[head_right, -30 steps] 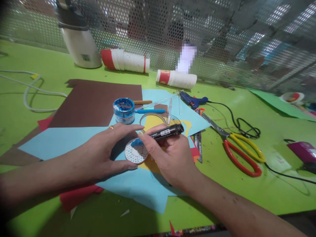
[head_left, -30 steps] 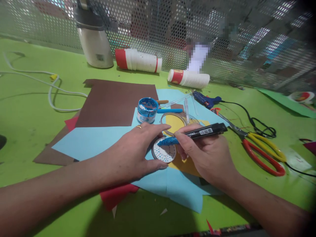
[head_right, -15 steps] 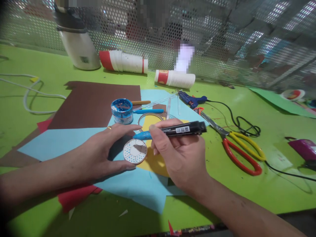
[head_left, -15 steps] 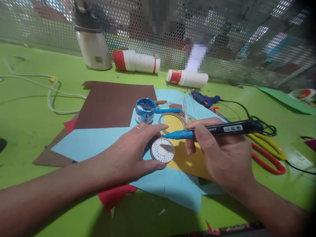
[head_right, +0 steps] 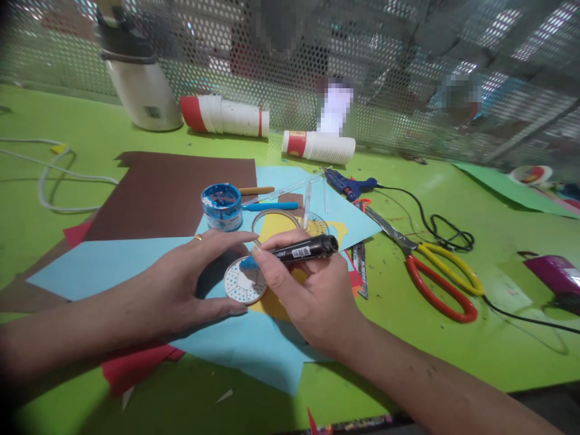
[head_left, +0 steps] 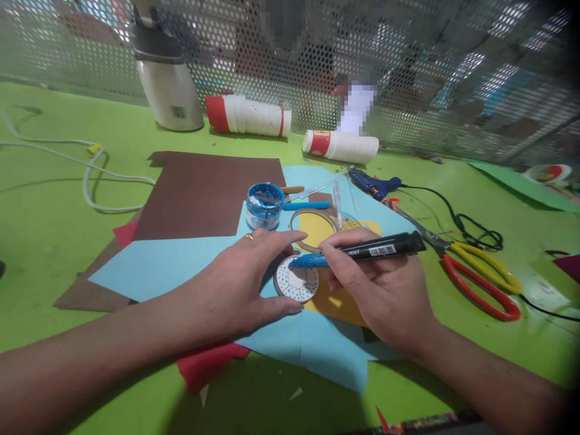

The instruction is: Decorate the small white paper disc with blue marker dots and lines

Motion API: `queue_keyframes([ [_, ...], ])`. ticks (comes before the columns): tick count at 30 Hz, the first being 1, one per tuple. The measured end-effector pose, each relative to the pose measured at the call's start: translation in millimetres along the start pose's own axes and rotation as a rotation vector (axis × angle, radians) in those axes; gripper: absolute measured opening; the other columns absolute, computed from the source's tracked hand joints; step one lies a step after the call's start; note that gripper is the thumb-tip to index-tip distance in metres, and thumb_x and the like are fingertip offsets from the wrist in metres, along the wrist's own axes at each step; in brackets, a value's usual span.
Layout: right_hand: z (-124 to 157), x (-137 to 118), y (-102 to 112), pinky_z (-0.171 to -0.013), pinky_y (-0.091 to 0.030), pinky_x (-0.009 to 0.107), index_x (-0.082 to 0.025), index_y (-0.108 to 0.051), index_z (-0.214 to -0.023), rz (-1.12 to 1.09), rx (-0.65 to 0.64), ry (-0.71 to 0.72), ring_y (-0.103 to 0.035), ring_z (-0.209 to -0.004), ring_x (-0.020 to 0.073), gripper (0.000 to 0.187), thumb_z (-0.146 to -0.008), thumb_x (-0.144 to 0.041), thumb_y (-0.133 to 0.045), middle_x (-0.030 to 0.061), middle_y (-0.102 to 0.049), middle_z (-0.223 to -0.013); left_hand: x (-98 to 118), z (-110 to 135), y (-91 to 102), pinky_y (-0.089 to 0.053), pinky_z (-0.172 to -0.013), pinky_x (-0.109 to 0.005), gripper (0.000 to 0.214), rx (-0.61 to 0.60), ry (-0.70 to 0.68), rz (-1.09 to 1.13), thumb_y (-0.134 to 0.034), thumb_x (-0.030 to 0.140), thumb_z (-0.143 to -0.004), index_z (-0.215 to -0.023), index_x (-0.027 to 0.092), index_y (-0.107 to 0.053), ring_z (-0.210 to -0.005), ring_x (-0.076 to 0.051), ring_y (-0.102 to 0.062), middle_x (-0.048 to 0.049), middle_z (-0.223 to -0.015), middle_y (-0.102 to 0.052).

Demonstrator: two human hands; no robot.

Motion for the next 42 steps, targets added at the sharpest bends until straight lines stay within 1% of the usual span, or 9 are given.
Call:
queue_keyframes([
  [6, -2.0, -2.4, -1.0, -0.049, -0.049, 0.019, -0.019, -0.065, -0.085, 0.022, -0.004, 0.004, -0.056, -0.051, 0.0070, 0.005, -0.088, -0.023, -0.063, -0.0019, -0.067, -0.072, 0.4, 0.6, 0.3, -0.047, -0.095, -0.045, 0.071, -0.006, 0.004, 0.006, -0.073, 0.033, -0.076, -0.139, 0.022, -0.041, -0.114, -0.028, -0.056, -0.0083, -0.127, -0.060],
  [12, -2.3, -3.9, -0.6, -0.048, -0.048, 0.019, -0.019, -0.064, -0.083, 0.026, -0.002, 0.015, -0.055, -0.050, 0.0069, 0.005, -0.087, -0.021, -0.063, -0.0037, -0.062, -0.063, 1.5, -0.7, 0.9, -0.045, -0.099, -0.045, 0.070, -0.008, 0.001, -0.004, -0.072, 0.032, -0.076, -0.138, 0.020, -0.042, -0.117, -0.029, -0.054, -0.0091, -0.129, -0.060],
  [17, -2.5, -3.1, -1.4, -0.048, -0.048, 0.017, -0.017, -0.064, -0.084, 0.018, -0.004, 0.018, -0.055, -0.049, 0.0067, 0.005, -0.087, -0.021, -0.063, -0.0049, -0.059, -0.059, 1.3, -1.8, 0.8, -0.047, -0.096, -0.043, 0.071, -0.009, 0.004, -0.004, -0.073, 0.031, -0.076, -0.138, 0.021, -0.042, -0.114, -0.027, -0.056, -0.0074, -0.126, -0.061],
  [24, -3.9, -4.3, -1.9, -0.047, -0.048, 0.017, -0.017, -0.064, -0.082, 0.034, 0.003, 0.033, -0.055, -0.048, 0.0070, 0.005, -0.086, -0.019, -0.063, -0.0053, -0.058, -0.057, -1.0, -1.0, 0.4, -0.045, -0.098, -0.042, 0.071, 0.001, 0.005, -0.009, -0.073, 0.033, -0.076, -0.139, 0.022, -0.042, -0.116, -0.028, -0.055, -0.0077, -0.130, -0.060],
  [31, -6.0, -3.9, -2.7, -0.049, -0.049, 0.016, -0.017, -0.064, -0.080, 0.041, 0.008, 0.012, -0.055, -0.047, 0.0064, 0.006, -0.086, -0.019, -0.063, -0.0057, -0.058, -0.056, 0.7, -0.7, 0.4, -0.046, -0.097, -0.042, 0.073, 0.013, -0.021, -0.021, -0.074, 0.033, -0.075, -0.140, 0.020, -0.041, -0.115, -0.028, -0.055, -0.0082, -0.128, -0.060],
  [35, -7.2, -2.2, -3.1, -0.050, -0.050, 0.016, -0.017, -0.064, -0.078, 0.022, 0.019, 0.001, -0.055, -0.047, 0.0060, 0.008, -0.086, -0.021, -0.064, -0.0062, -0.057, -0.055, -0.5, -1.1, -0.3, -0.048, -0.092, -0.042, 0.074, 0.012, 0.005, -0.008, -0.074, 0.034, -0.074, -0.140, 0.022, -0.042, -0.109, -0.027, -0.058, -0.0079, -0.124, -0.062],
  [39, -6.3, 0.0, -2.9, -0.047, -0.048, 0.018, -0.019, -0.065, -0.078, 0.013, 0.039, 0.006, -0.054, -0.046, 0.0068, 0.008, -0.084, -0.024, -0.067, -0.0060, -0.058, -0.055, -1.6, -0.5, -0.2, -0.048, -0.093, -0.042, 0.076, 0.022, 0.010, -0.004, -0.075, 0.033, -0.073, -0.141, 0.025, -0.041, -0.111, -0.028, -0.058, -0.0077, -0.126, -0.061],
  [42, -6.4, 0.2, -2.8, -0.044, -0.046, 0.017, -0.021, -0.065, -0.076, 0.009, 0.066, 0.028, -0.053, -0.045, 0.0067, 0.009, -0.083, -0.024, -0.070, -0.0067, -0.058, -0.054, -2.7, -0.2, -0.4, -0.048, -0.092, -0.043, 0.076, 0.029, 0.021, -0.005, -0.075, 0.035, -0.073, -0.141, 0.026, -0.041, -0.109, -0.028, -0.059, -0.0087, -0.124, -0.061],
])
Point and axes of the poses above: each hand's wrist, its own z-axis away from the middle knuckle, its own y-axis out of the back of the hand, x = y × z, the point moved 6 cm from there along -z, towards the middle knuckle
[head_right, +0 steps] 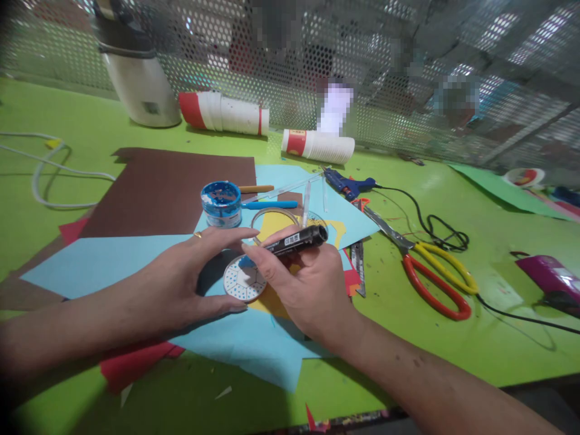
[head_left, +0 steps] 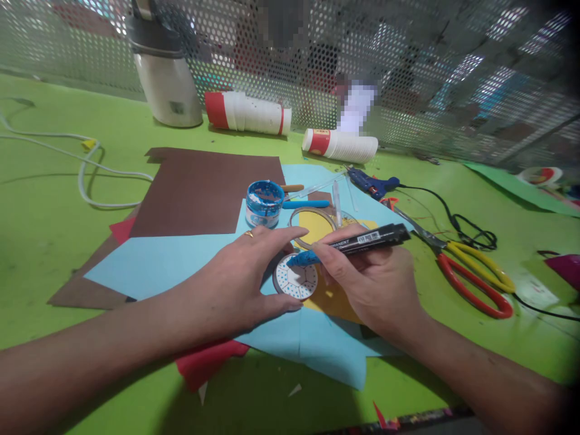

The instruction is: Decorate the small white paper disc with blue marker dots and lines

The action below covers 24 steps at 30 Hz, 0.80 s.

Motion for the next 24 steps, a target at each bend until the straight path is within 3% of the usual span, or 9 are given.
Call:
queue_keyframes([
  [14, 1.8, -3.4, 1.1, -0.048, -0.048, 0.018, -0.020, -0.065, -0.075, -0.020, 0.026, 0.054, -0.057, -0.048, 0.0067, 0.011, -0.082, -0.024, -0.071, -0.0067, -0.062, -0.057, -1.7, -1.0, -0.7, -0.048, -0.095, -0.045, 0.079, -0.004, 0.018, 0.011, -0.076, 0.037, -0.072, -0.141, 0.028, -0.040, -0.112, -0.029, -0.058, -0.0092, -0.126, -0.060],
  [19, 3.2, -14.7, 18.4, -0.049, -0.048, 0.021, -0.018, -0.064, -0.074, -0.020, 0.191, 0.082, -0.057, -0.049, 0.0086, 0.014, -0.082, -0.028, -0.071, -0.0047, -0.060, -0.056, -0.3, -0.9, 0.1, -0.047, -0.095, -0.044, 0.079, -0.021, 0.040, 0.031, -0.076, 0.035, -0.071, -0.141, 0.027, -0.040, -0.113, -0.028, -0.058, -0.0089, -0.127, -0.060],
  [24, 3.3, -10.9, 15.9, -0.047, -0.047, 0.021, -0.018, -0.062, -0.070, -0.040, 0.142, 0.008, -0.054, -0.046, 0.0082, 0.017, -0.082, -0.028, -0.069, -0.0049, -0.057, -0.053, 0.3, -0.6, 0.6, -0.046, -0.095, -0.044, 0.079, -0.016, 0.022, 0.048, -0.074, 0.035, -0.074, -0.143, 0.026, -0.036, -0.112, -0.027, -0.057, -0.0085, -0.124, -0.060],
])
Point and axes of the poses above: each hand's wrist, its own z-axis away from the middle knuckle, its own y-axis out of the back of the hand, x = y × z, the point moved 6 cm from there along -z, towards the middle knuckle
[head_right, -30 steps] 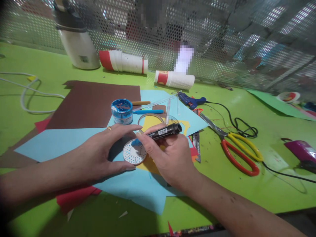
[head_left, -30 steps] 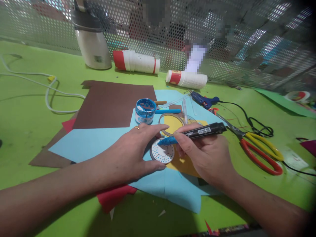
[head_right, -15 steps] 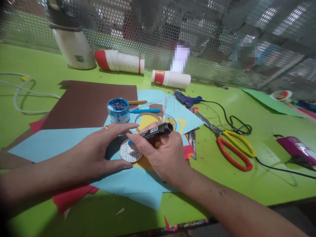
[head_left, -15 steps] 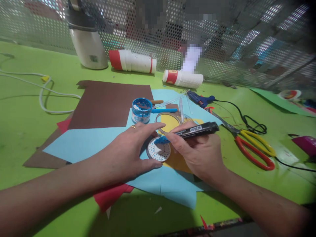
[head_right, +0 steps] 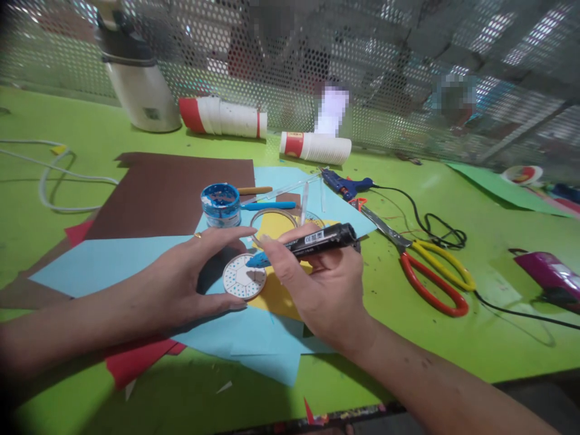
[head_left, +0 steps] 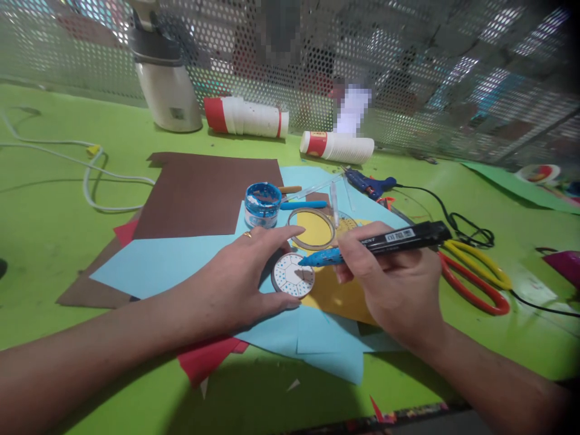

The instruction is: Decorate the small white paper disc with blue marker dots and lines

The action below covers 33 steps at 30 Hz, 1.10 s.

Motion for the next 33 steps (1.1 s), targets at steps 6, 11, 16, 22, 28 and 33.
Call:
queue_keyframes([
  [6, 0.1, 8.6, -2.8, -0.048, -0.047, 0.022, -0.018, -0.066, -0.082, -0.031, -0.083, -0.042, -0.055, -0.047, 0.0077, 0.008, -0.087, -0.024, -0.063, -0.0046, -0.057, -0.060, 0.2, 0.6, -1.1, -0.046, -0.095, -0.046, 0.081, -0.024, 0.003, -0.012, -0.075, 0.037, -0.075, -0.144, 0.025, -0.034, -0.111, -0.028, -0.057, -0.0090, -0.122, -0.060],
  [11, 2.3, 12.2, -3.0, -0.050, -0.048, 0.022, -0.018, -0.067, -0.088, -0.096, -0.157, -0.076, -0.056, -0.052, 0.0081, 0.008, -0.089, -0.025, -0.063, -0.0036, -0.059, -0.065, 1.8, 1.5, 0.6, -0.047, -0.095, -0.046, 0.085, -0.032, 0.012, -0.007, -0.077, 0.041, -0.073, -0.145, 0.026, -0.033, -0.111, -0.029, -0.058, -0.0089, -0.122, -0.060],
  [16, 3.4, 14.6, 0.9, -0.056, -0.050, 0.022, -0.020, -0.068, -0.092, -0.180, -0.218, -0.112, -0.058, -0.060, 0.0099, 0.008, -0.091, -0.023, -0.060, -0.0027, -0.060, -0.067, 2.2, 3.4, 2.4, -0.044, -0.105, -0.046, 0.083, -0.049, 0.011, 0.065, -0.073, 0.030, -0.073, -0.145, 0.025, -0.031, -0.121, -0.028, -0.055, -0.0087, -0.133, -0.056],
  [22, 3.0, 18.7, 1.7, -0.057, -0.051, 0.025, -0.019, -0.065, -0.096, -0.280, -0.235, -0.173, -0.059, -0.061, 0.0119, 0.009, -0.089, -0.019, -0.059, -0.0021, -0.060, -0.065, 3.0, 4.7, 3.3, -0.043, -0.106, -0.048, 0.077, -0.020, 0.007, 0.114, -0.066, 0.023, -0.075, -0.144, 0.026, -0.032, -0.123, -0.029, -0.056, -0.0088, -0.135, -0.058],
  [28, 0.6, 15.8, -6.9, -0.051, -0.050, 0.023, -0.019, -0.063, -0.089, -0.083, -0.252, -0.106, -0.056, -0.051, 0.0099, 0.004, -0.087, -0.019, -0.059, -0.0042, -0.058, -0.060, 2.1, 1.9, 1.1, -0.042, -0.108, -0.045, 0.074, -0.032, 0.002, 0.129, -0.066, 0.026, -0.081, -0.146, 0.026, -0.030, -0.126, -0.026, -0.055, -0.0080, -0.137, -0.059],
  [33, 0.6, 16.2, -7.9, -0.049, -0.050, 0.024, -0.020, -0.063, -0.088, 0.012, -0.228, -0.065, -0.058, -0.050, 0.0108, 0.003, -0.086, -0.021, -0.061, -0.0037, -0.060, -0.059, 0.0, 0.7, 0.7, -0.043, -0.107, -0.046, 0.074, -0.021, 0.000, 0.120, -0.068, 0.028, -0.080, -0.145, 0.028, -0.032, -0.124, -0.027, -0.056, -0.0062, -0.133, -0.062],
])
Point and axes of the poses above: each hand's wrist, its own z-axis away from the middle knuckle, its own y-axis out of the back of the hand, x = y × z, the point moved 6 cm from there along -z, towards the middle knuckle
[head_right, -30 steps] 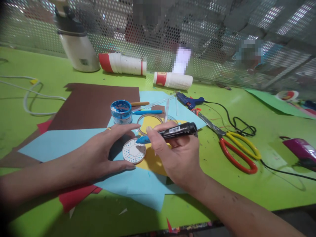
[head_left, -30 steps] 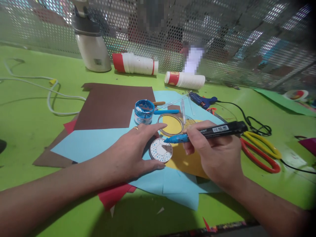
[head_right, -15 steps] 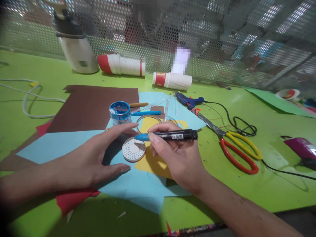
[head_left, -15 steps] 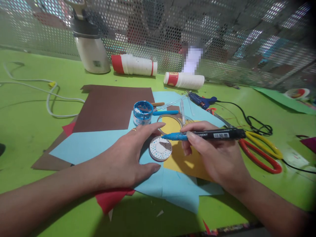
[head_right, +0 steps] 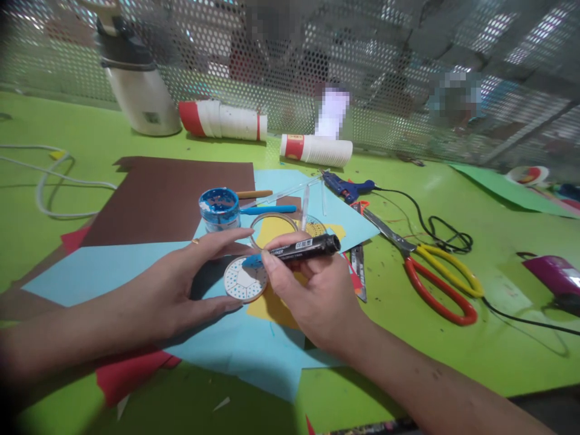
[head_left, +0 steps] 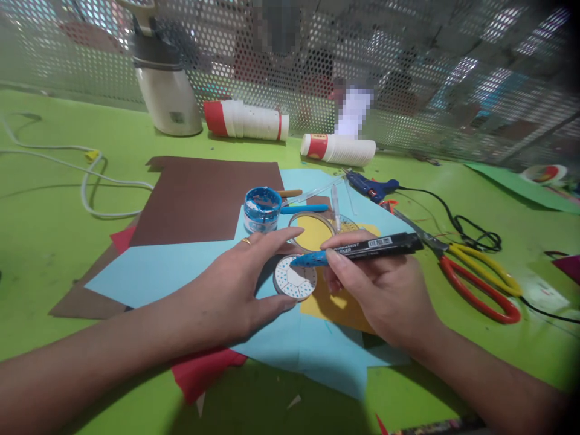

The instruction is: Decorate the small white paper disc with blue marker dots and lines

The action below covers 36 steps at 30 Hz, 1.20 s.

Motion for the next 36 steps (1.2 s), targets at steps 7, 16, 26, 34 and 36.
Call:
queue_keyframes([
  [7, -0.9, 2.6, 0.3, -0.049, -0.051, 0.024, -0.021, -0.063, -0.088, 0.000, 0.018, -0.010, -0.057, -0.048, 0.0105, 0.003, -0.086, -0.022, -0.062, -0.0043, -0.060, -0.057, -0.7, -0.7, -0.8, -0.045, -0.103, -0.045, 0.074, 0.002, 0.015, -0.039, -0.069, 0.030, -0.079, -0.144, 0.028, -0.033, -0.121, -0.027, -0.057, -0.0060, -0.131, -0.063],
  [16, -0.1, 3.3, -1.4, -0.048, -0.050, 0.025, -0.020, -0.063, -0.088, 0.036, 0.015, -0.001, -0.060, -0.053, 0.0127, 0.004, -0.087, -0.024, -0.061, -0.0035, -0.059, -0.057, -0.9, -1.4, -0.6, -0.044, -0.103, -0.044, 0.072, 0.014, -0.005, -0.056, -0.069, 0.031, -0.079, -0.143, 0.028, -0.036, -0.120, -0.027, -0.056, -0.0060, -0.131, -0.062],
  [26, 0.2, 4.2, -1.5, -0.049, -0.051, 0.026, -0.019, -0.063, -0.088, 0.020, 0.027, -0.008, -0.058, -0.049, 0.0114, 0.005, -0.086, -0.024, -0.063, -0.0038, -0.059, -0.058, -1.5, -0.1, -0.5, -0.045, -0.101, -0.045, 0.072, 0.014, 0.012, -0.083, -0.069, 0.032, -0.079, -0.143, 0.027, -0.036, -0.117, -0.027, -0.057, -0.0082, -0.130, -0.060],
  [34, -0.7, 2.6, -2.0, -0.048, -0.051, 0.026, -0.020, -0.063, -0.087, 0.049, 0.021, 0.002, -0.058, -0.048, 0.0116, 0.003, -0.086, -0.022, -0.062, -0.0036, -0.060, -0.058, 0.5, -0.7, -0.7, -0.046, -0.100, -0.042, 0.072, 0.019, -0.024, -0.102, -0.068, 0.030, -0.079, -0.143, 0.028, -0.035, -0.118, -0.026, -0.057, -0.0059, -0.132, -0.061],
  [36, -0.9, 2.7, -1.7, -0.048, -0.052, 0.025, -0.020, -0.063, -0.087, 0.050, 0.023, 0.000, -0.059, -0.048, 0.0116, 0.003, -0.086, -0.023, -0.062, -0.0036, -0.060, -0.058, 0.5, -1.2, -0.5, -0.046, -0.100, -0.042, 0.072, 0.018, -0.027, -0.106, -0.068, 0.029, -0.080, -0.143, 0.028, -0.035, -0.119, -0.026, -0.056, -0.0054, -0.131, -0.061],
])
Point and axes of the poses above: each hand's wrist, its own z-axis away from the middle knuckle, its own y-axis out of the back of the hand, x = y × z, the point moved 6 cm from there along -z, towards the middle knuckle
